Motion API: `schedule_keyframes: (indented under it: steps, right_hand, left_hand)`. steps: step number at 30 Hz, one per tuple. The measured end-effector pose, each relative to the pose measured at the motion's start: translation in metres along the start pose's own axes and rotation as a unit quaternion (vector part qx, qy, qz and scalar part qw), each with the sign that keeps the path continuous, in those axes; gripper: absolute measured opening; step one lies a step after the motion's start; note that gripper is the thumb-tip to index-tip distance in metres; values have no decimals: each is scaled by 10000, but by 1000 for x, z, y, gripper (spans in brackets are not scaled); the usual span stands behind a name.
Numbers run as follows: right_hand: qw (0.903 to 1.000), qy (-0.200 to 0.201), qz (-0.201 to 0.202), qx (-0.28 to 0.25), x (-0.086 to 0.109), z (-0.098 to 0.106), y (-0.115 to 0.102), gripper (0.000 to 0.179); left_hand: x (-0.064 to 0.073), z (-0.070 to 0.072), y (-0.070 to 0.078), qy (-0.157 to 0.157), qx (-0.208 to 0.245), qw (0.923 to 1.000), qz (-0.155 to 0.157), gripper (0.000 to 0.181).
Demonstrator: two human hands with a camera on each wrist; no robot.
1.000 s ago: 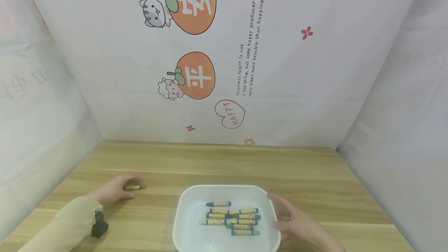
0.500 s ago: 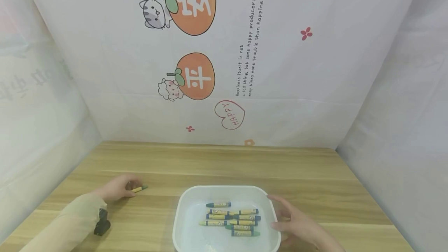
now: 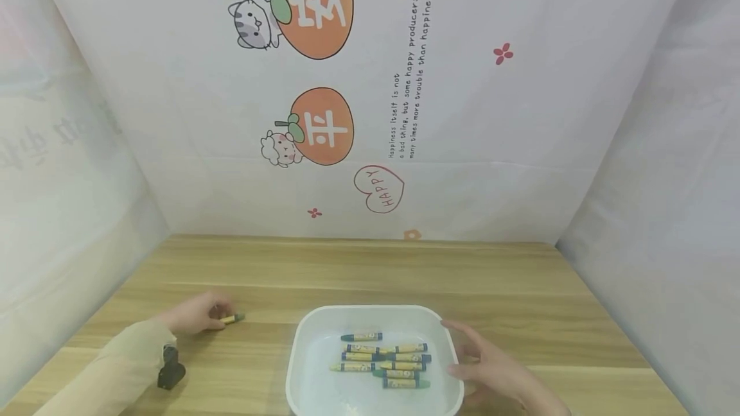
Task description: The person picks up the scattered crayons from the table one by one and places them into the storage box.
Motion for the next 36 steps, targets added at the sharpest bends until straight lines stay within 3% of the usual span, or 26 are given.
schedule_keyframes:
  steps: [5,8,14,22,26,30,36]
  right_hand:
    - [10000,20,-9,61,0,1,-1,69]
    - [10000,-22,39,-14,0,0,-2,69]
    - [9998,-116,93,-162,-1,0,-3,68]
    - [9998,164,-96,40,-3,1,-2,73]
    - [9997,213,-92,88,-4,2,-2,73]
    - [9998,161,-121,61,-3,2,-2,72]
    - [9994,279,-176,121,-4,2,-1,75]
  left_hand:
    - [-5,1,10,16,-12,10000,43,19]
    - [-10,4,25,107,152,9998,23,18]
    - [-17,13,80,245,226,9982,-505,15]
    - [-22,6,153,3,225,9930,-1156,17]
    - [-28,-4,188,-220,186,9904,-1352,20]
    - [-36,-23,221,-624,85,9843,-1647,20]
    - [-38,-64,267,-1588,-329,9619,-2202,17]
Point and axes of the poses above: each hand's wrist, its own x-axis away from the middle knuckle, its own z-axis out of the back of the hand, y = z × x, the point moved 8 cm from there along -x, towards the middle knuckle, and after that the axes turned 7 degrees about y, right-handed, at the moved point
